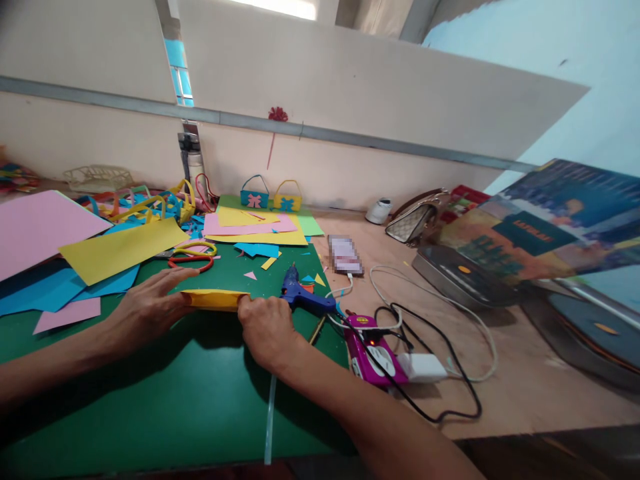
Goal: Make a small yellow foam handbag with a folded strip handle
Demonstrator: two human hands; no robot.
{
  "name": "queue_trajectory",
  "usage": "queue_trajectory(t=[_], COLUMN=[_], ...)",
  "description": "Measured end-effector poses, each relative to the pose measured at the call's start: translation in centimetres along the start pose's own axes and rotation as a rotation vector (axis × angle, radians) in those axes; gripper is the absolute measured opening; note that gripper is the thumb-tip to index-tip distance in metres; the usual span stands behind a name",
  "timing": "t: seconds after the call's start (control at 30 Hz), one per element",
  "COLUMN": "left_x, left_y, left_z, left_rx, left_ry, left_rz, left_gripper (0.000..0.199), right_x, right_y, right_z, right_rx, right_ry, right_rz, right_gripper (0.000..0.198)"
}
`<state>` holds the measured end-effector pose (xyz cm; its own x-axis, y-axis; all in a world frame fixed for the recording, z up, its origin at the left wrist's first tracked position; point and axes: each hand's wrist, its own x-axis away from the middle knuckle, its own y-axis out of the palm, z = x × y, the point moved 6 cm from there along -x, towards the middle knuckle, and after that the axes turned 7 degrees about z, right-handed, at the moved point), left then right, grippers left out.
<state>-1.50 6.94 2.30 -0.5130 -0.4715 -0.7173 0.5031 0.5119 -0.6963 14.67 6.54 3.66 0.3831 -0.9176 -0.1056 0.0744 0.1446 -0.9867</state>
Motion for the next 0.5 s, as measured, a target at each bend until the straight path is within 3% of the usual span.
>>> queue_trajectory(t=[0.37,0.5], left_x=[0.39,0.37], left_y=[0.88,0.86], left_z=[0.16,0.47], left_rx=[0.030,0.003], left_ry=[-0.043,-0.015], left_rz=[-0.146,-0.134], left_gripper=[0.029,0.034], right_x=[-0.12,-0.16], right_y=[0.30,0.65], right_z=[-0.05,-0.04], right_rx=[-0.010,-0.010], right_ry=[-0.020,-0.026], right_rz=[-0.067,-0.077], right_gripper=[0.026,0.024])
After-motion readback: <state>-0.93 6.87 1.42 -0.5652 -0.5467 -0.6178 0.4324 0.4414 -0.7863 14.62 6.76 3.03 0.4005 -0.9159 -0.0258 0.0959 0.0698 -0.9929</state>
